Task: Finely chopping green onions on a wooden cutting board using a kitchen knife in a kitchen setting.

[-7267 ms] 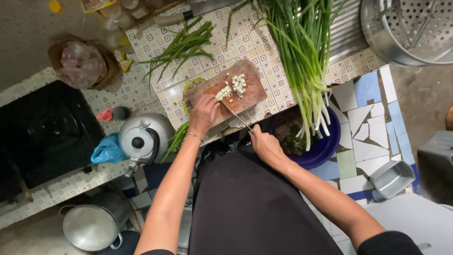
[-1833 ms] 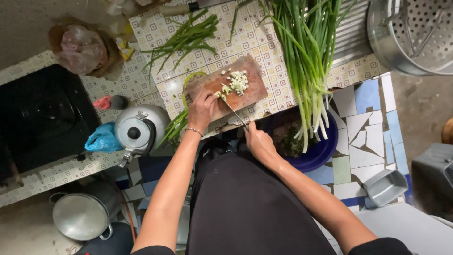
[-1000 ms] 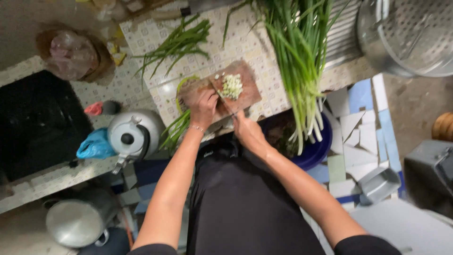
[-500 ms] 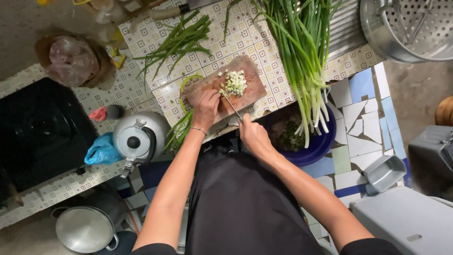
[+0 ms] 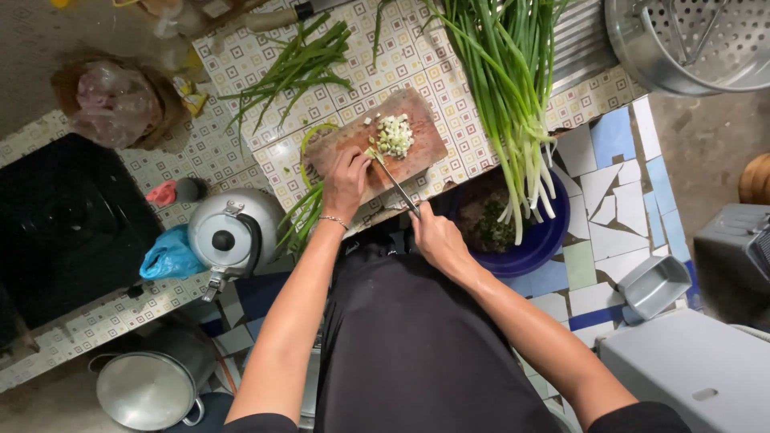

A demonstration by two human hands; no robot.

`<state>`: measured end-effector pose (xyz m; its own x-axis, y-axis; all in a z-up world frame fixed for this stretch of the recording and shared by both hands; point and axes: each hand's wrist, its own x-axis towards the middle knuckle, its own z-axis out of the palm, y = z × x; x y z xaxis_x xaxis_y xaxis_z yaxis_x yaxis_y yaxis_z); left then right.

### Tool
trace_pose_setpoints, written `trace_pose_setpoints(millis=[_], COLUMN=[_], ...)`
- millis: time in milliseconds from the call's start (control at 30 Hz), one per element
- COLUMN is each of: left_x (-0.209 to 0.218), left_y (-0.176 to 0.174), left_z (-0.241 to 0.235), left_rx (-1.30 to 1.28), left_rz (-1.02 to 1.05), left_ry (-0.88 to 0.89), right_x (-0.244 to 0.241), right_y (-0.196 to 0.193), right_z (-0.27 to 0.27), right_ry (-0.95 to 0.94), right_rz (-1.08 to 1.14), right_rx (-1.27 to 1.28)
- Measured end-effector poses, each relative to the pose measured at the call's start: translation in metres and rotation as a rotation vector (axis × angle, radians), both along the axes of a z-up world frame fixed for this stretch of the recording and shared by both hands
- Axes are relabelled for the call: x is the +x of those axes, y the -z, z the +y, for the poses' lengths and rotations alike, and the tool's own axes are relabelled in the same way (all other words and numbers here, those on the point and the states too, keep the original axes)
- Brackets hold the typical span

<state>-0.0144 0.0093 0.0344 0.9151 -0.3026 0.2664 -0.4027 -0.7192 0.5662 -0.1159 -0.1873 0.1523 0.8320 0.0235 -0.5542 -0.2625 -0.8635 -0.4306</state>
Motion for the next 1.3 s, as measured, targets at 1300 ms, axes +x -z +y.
trace_pose_setpoints(millis=[1300], left_x=[-0.016], left_y=[0.026], left_z=[0.011], left_rx=[-0.098], left_rz=[-0.066], left_ry=[-0.086], right_x=[-0.029], right_y=[0.007], right_z=[0.010], right_ry=[-0.014], right_rz=[-0.110], right_rx=[-0.011])
